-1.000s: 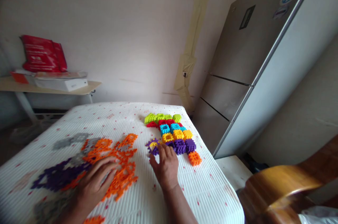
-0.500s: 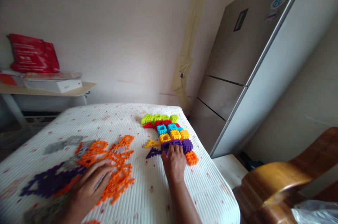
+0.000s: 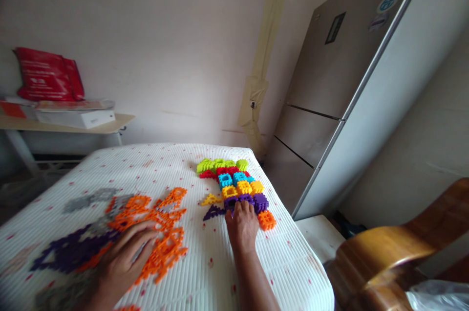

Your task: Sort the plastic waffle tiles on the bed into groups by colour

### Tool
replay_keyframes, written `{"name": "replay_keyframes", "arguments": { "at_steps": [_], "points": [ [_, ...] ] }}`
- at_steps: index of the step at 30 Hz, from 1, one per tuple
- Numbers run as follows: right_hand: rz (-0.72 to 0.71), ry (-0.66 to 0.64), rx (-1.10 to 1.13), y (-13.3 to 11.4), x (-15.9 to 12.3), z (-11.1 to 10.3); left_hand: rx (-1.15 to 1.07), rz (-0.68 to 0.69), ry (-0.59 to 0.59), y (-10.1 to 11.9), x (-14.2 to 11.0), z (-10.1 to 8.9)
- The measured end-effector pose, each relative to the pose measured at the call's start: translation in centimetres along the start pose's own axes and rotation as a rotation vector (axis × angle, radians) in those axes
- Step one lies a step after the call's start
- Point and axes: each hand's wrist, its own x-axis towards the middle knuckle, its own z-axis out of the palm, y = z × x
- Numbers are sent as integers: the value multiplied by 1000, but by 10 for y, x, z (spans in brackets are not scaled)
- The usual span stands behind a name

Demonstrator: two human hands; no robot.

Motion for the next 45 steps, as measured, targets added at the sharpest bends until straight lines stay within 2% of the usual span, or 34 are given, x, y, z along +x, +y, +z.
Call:
{"name": "replay_keyframes", "arguments": {
  "at_steps": [9, 16, 21, 24, 27, 29, 31, 33, 35, 37, 45],
  "points": [
    [-5, 18, -14, -1, 1, 0, -13, -41, 13, 0, 1, 0],
    [-32, 53, -15, -1, 1, 2, -5, -22, 9, -3, -4, 2],
    [-61, 144, -17, 0, 0, 4, -2, -18, 12, 3, 1, 1],
    [-138, 237, 48, 0, 0, 3, -5, -56, 18, 0, 7, -8],
    [-304, 333, 188, -3, -3, 2, 32, -233, 13, -23, 9, -27],
    [-419, 362, 281, -8, -5, 5, 141, -506, -33, -49, 5, -48],
    [-510, 350, 355, -13, -9, 9, 287, -827, -146, -77, -4, -70],
    [-564, 316, 408, -18, -12, 14, 362, -975, -233, -100, -14, -90],
    [-593, 282, 440, -23, -16, 18, 396, -1025, -302, -114, -23, -102],
    [-610, 255, 454, -26, -19, 19, 428, -1049, -357, -119, -28, -105],
    [-627, 181, 480, -31, -22, 13, 513, -1050, -451, -95, -17, -93]
  ]
}}
